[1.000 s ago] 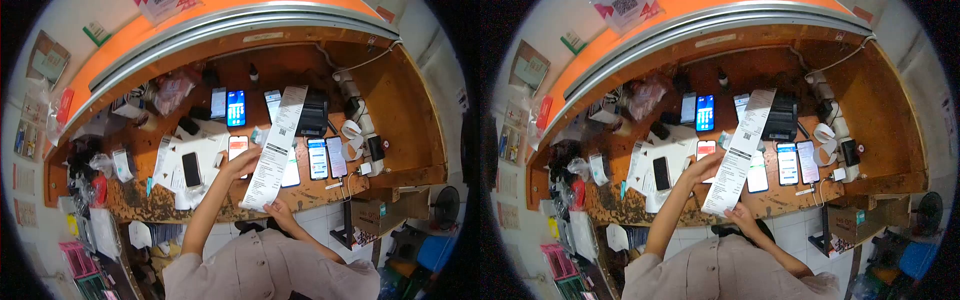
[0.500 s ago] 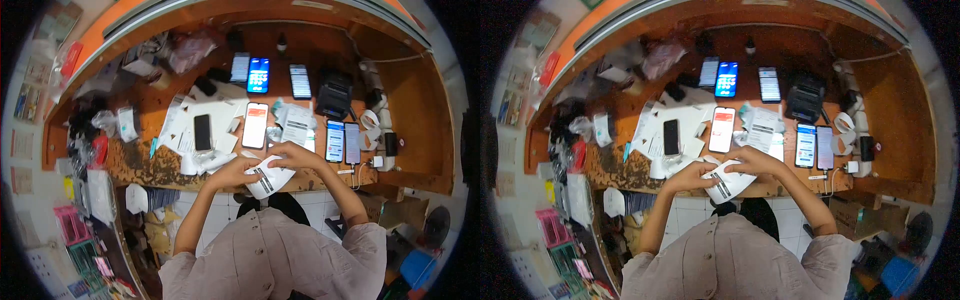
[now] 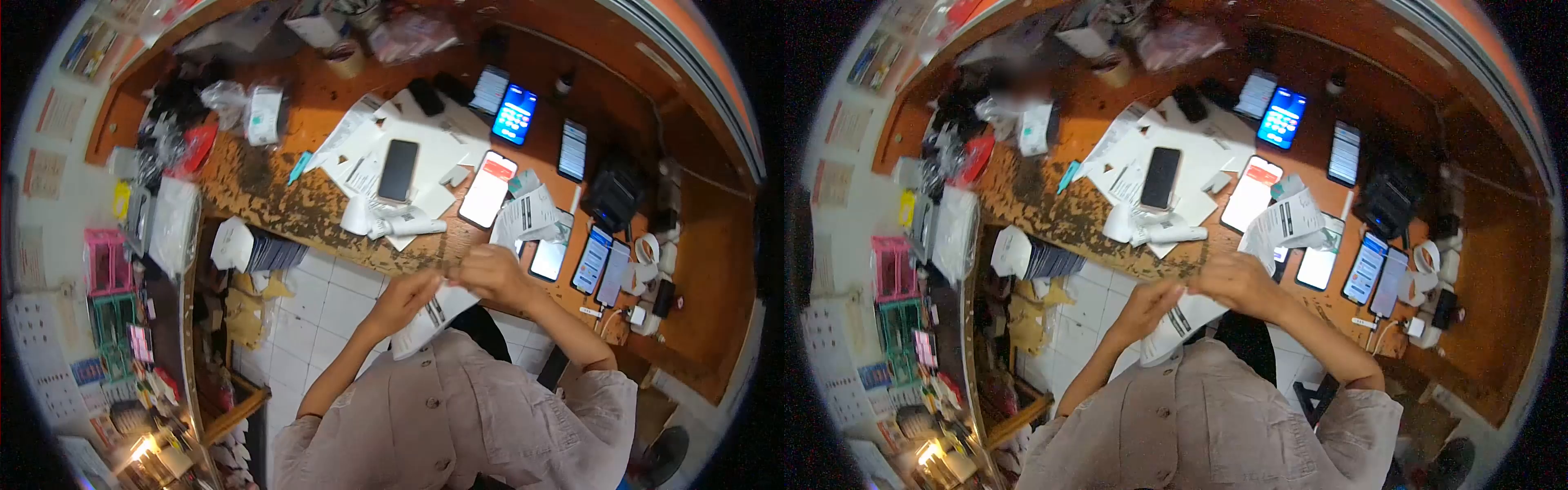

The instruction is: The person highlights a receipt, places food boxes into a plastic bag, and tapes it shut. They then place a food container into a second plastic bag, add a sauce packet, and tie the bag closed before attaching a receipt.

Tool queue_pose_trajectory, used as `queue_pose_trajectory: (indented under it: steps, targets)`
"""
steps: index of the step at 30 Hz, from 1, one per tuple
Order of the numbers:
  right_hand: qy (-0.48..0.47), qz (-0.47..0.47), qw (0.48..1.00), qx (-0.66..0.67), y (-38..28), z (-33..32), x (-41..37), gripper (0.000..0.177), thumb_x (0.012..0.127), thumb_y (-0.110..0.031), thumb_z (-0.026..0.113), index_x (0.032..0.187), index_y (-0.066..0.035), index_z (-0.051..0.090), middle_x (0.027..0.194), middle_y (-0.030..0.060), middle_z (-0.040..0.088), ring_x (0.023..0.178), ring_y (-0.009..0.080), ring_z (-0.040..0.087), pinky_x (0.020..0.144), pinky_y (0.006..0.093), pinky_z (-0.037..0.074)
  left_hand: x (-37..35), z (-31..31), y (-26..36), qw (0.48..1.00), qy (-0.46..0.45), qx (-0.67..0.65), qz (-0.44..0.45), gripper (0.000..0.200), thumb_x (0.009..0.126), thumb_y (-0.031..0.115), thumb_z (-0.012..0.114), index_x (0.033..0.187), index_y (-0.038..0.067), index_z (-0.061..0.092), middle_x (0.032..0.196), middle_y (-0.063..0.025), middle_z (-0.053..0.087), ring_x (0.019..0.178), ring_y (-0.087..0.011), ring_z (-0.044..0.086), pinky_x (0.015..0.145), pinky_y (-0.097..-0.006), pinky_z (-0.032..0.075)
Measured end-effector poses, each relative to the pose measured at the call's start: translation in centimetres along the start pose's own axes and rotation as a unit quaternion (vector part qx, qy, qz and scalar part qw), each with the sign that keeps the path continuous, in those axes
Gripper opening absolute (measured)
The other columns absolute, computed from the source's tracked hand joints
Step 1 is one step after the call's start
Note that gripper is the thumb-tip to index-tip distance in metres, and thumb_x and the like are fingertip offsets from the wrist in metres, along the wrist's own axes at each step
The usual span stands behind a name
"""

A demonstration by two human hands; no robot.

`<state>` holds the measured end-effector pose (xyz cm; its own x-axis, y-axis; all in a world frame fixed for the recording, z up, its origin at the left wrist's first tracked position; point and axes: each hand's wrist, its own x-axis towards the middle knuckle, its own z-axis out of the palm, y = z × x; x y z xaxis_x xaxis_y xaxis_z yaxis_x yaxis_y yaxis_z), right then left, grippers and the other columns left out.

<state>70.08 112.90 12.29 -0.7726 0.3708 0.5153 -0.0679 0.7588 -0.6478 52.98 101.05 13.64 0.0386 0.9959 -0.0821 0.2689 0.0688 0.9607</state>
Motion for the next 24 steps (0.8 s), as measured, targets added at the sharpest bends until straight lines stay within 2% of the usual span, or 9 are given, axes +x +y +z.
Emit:
queue_pose_trajectory:
  steps: [3, 7, 10, 11, 12, 13, 17, 21, 24]
  targets:
    - [0.080, 0.037, 0.993, -0.075, 5.0, -3.3, 1.6, 0.016, 0.069, -0.008, 0.055, 0.084, -0.010, 0.062, 0.076, 0.0040, 0.057, 0.064, 0.0185, 0.055, 0.053, 0.0308, 0.041, -1.4, -3.7, -4.3, 0.981, 0.189, -0.045, -0.026, 0.021, 0.093, 0.017, 0.043, 0.086, -0.001, 0.052, 0.070, 0.0001, 0.049, 0.065, -0.0063, 0.044, 0.058, -0.0221, 0.037]
    - [0.127, 0.159, 0.899, -0.387, 9.5, -6.3, 8.0, 0.034, 0.083, -0.007, 0.052, 0.116, -0.002, 0.047, 0.116, 0.0175, 0.048, 0.110, 0.0340, 0.042, 0.093, 0.0375, 0.035, -3.6, -7.7, -2.8, 0.926, 0.342, -0.131, -0.091, 0.027, 0.095, 0.020, 0.038, 0.083, 0.001, 0.052, 0.072, 0.0016, 0.049, 0.067, -0.0037, 0.043, 0.059, -0.0198, 0.037]
    - [-0.028, 0.137, 0.988, 0.071, 6.7, 1.8, 10.4, 0.049, 0.076, -0.010, 0.059, 0.123, -0.004, 0.044, 0.125, 0.0139, 0.045, 0.115, 0.0280, 0.043, 0.098, 0.0368, 0.032, -2.7, -9.1, -1.0, 0.871, 0.465, -0.151, -0.039, 0.030, 0.095, 0.024, 0.037, 0.084, 0.001, 0.052, 0.073, 0.0003, 0.051, 0.068, -0.0033, 0.045, 0.061, -0.0189, 0.038]
    - [-0.109, 0.211, 0.950, 0.203, 4.3, 5.2, 11.3, 0.050, 0.076, -0.006, 0.057, 0.125, -0.006, 0.043, 0.125, 0.0120, 0.046, 0.116, 0.0242, 0.043, 0.099, 0.0359, 0.032, -2.8, -10.3, -1.5, 0.847, 0.499, -0.183, -0.028, 0.030, 0.095, 0.024, 0.037, 0.085, 0.001, 0.052, 0.074, -0.0001, 0.052, 0.069, -0.0037, 0.046, 0.061, -0.0193, 0.038]
    - [-0.191, 0.044, 0.970, 0.141, 1.5, 7.1, 13.3, 0.049, 0.078, -0.008, 0.058, 0.125, -0.008, 0.043, 0.120, 0.0112, 0.050, 0.114, 0.0216, 0.045, 0.098, 0.0347, 0.032, -2.5, -11.5, -2.4, 0.820, 0.530, -0.217, -0.010, 0.030, 0.095, 0.025, 0.037, 0.086, 0.000, 0.051, 0.075, -0.0006, 0.053, 0.069, -0.0040, 0.046, 0.062, -0.0196, 0.039]
    - [-0.186, 0.178, 0.867, 0.428, -0.9, 10.0, 14.1, 0.051, 0.084, -0.022, 0.059, 0.128, -0.006, 0.039, 0.103, 0.0056, 0.057, 0.100, 0.0142, 0.050, 0.088, 0.0290, 0.036, -2.0, -13.1, -3.5, 0.792, 0.557, -0.251, 0.009, 0.030, 0.095, 0.026, 0.037, 0.087, 0.000, 0.051, 0.076, -0.0011, 0.053, 0.069, -0.0044, 0.047, 0.062, -0.0200, 0.040]
    - [-0.168, 0.307, 0.876, 0.330, -0.1, 20.3, 15.9, 0.029, 0.082, -0.016, 0.062, 0.108, -0.004, 0.054, 0.077, 0.0005, 0.059, 0.067, 0.0098, 0.053, 0.060, 0.0256, 0.042, -1.5, -24.0, -12.9, 0.715, 0.650, -0.259, 0.020, 0.031, 0.095, 0.027, 0.036, 0.088, -0.001, 0.050, 0.081, -0.0038, 0.055, 0.072, -0.0081, 0.051, 0.064, -0.0234, 0.042]
    - [-0.063, 0.344, 0.930, 0.113, 6.9, 30.9, 16.7, 0.024, 0.079, -0.023, 0.062, 0.081, 0.000, 0.062, 0.067, 0.0110, 0.060, 0.058, 0.0148, 0.055, 0.056, 0.0303, 0.043, -0.8, -30.2, -20.3, 0.723, 0.685, 0.056, -0.063, 0.029, 0.092, 0.023, 0.042, 0.097, -0.006, 0.043, 0.094, -0.0198, 0.050, 0.088, -0.0281, 0.052, 0.077, -0.0346, 0.041]
    - [-0.019, 0.384, 0.921, -0.058, 9.6, 35.4, 17.2, 0.031, 0.077, -0.030, 0.061, 0.080, 0.001, 0.062, 0.066, 0.0206, 0.059, 0.061, 0.0327, 0.059, 0.057, 0.0387, 0.044, -2.9, -28.3, -24.6, 0.869, 0.432, 0.243, -0.002, 0.060, 0.078, 0.025, 0.062, 0.120, -0.008, 0.035, 0.121, -0.0267, 0.037, 0.114, -0.0403, 0.034, 0.098, -0.0447, 0.025]
